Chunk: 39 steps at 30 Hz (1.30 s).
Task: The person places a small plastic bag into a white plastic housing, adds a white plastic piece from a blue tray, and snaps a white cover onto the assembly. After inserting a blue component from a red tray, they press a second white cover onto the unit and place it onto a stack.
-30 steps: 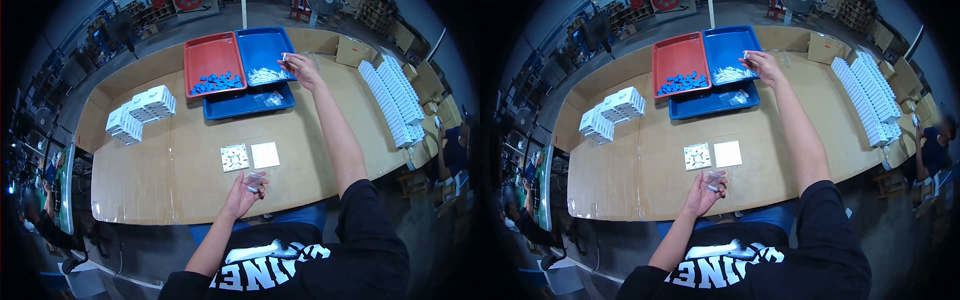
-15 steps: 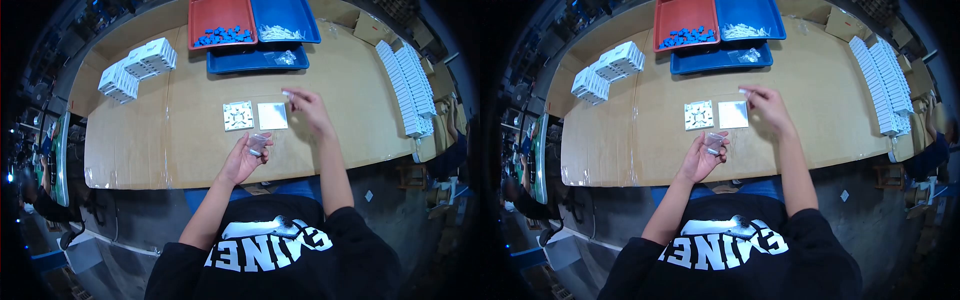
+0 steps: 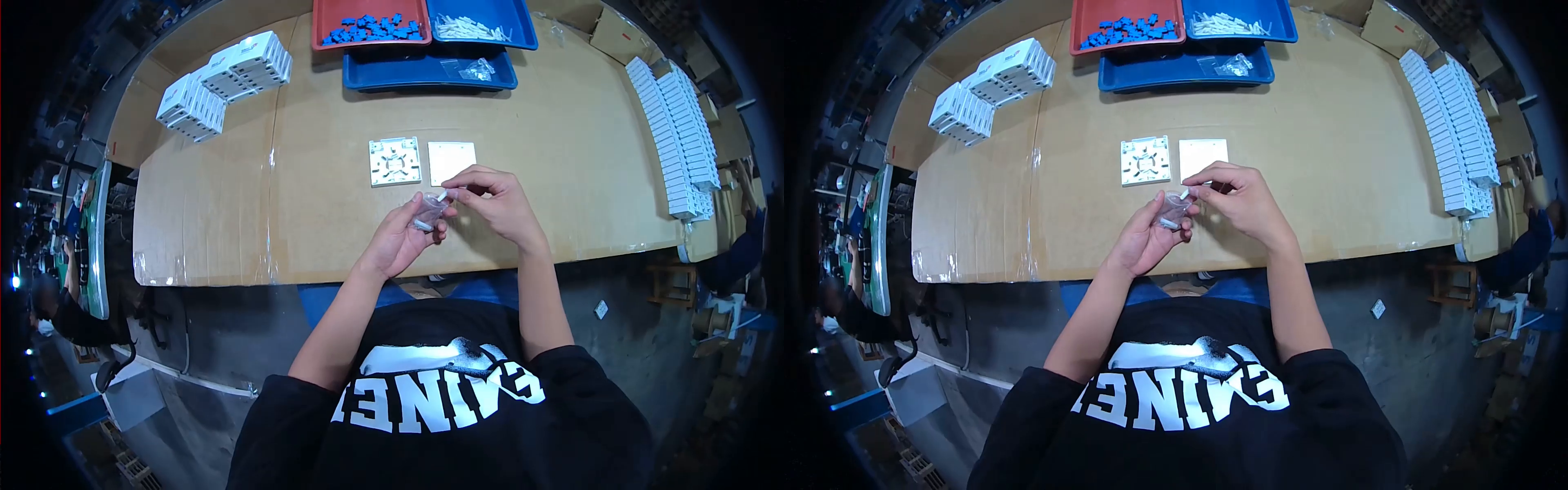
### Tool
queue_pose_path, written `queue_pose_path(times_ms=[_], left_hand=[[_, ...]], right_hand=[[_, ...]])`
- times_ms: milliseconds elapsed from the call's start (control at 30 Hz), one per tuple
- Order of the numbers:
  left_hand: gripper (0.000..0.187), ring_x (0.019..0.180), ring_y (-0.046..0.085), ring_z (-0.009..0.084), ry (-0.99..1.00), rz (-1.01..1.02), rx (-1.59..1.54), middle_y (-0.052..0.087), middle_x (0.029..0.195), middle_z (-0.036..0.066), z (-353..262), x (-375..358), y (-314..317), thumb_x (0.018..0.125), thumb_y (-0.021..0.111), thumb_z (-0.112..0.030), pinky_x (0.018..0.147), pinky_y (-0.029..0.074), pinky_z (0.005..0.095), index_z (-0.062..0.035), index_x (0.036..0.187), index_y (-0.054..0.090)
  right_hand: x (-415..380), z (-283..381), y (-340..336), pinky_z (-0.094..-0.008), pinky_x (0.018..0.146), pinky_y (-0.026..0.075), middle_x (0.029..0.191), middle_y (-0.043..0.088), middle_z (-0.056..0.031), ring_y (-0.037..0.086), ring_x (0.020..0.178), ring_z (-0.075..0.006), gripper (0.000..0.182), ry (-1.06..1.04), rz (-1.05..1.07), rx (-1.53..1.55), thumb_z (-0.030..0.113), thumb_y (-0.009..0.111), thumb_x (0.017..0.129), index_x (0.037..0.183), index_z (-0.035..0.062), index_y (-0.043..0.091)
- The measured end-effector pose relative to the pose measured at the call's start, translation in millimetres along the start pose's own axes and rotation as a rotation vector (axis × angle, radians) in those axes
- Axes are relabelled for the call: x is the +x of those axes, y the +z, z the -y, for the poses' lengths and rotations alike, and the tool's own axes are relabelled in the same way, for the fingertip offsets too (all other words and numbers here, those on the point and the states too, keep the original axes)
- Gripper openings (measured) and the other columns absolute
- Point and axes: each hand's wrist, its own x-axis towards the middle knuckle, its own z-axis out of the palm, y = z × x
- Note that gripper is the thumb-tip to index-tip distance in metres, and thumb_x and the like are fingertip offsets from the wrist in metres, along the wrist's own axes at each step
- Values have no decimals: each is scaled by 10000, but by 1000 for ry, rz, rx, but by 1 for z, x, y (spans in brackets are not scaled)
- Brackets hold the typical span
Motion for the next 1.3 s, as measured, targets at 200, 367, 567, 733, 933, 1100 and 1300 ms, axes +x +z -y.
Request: queue_pose_path(times_ms=[200,367,567,733,933,1100,1300], left_hand=[[486,932,625,165,0,26,-21,678,1158,103,2,0,-4,1123,380,-442,863,504,347,-46,1327,575],[464,931,630,177,-18,21,-10,676,1144,105,-1,-2,0,1122,399,-429,863,502,348,-49,1330,566],[447,960,637,185,-6,17,-2,678,1122,125,0,-3,2,1117,443,-400,870,514,346,-17,1289,594],[432,967,640,197,-9,51,-55,669,1127,121,-2,-3,1,1115,455,-388,878,519,355,-16,1285,593],[437,987,639,206,19,5,25,654,1152,89,5,-1,-9,1097,473,-404,900,522,377,-50,1335,568],[437,999,644,212,-16,43,-22,657,1154,87,-1,-1,-1,1086,507,-393,925,522,392,-45,1343,565],[441,1033,642,200,31,18,53,656,1161,94,5,-4,-8,1077,542,-355,951,525,365,1,1336,567]], right_hand=[[13,24,-4,-243,708,485,963,715,-32,610,767,-88,122,82,182,-214,44,729,901,1013,16,771],[24,23,-7,-299,752,539,1102,696,-69,668,797,-154,144,-172,313,-295,51,715,899,1027,7,764],[32,22,-9,-349,907,561,1286,664,-107,698,1004,-199,190,-30,571,-299,82,679,941,1089,-3,762],[31,21,-10,-329,903,549,1291,677,-118,689,997,-193,294,59,578,-165,211,588,1049,1158,-16,740],[30,20,5,-328,877,536,1235,698,-126,667,929,-166,367,238,708,-122,264,550,1081,1198,-51,698],[31,16,-3,-333,848,542,1123,723,-105,661,890,-157,406,155,600,-94,291,519,1100,1200,-67,681],[29,19,5,-324,799,551,971,724,-97,670,826,-154,409,168,690,-105,312,518,1101,1219,-43,683]])
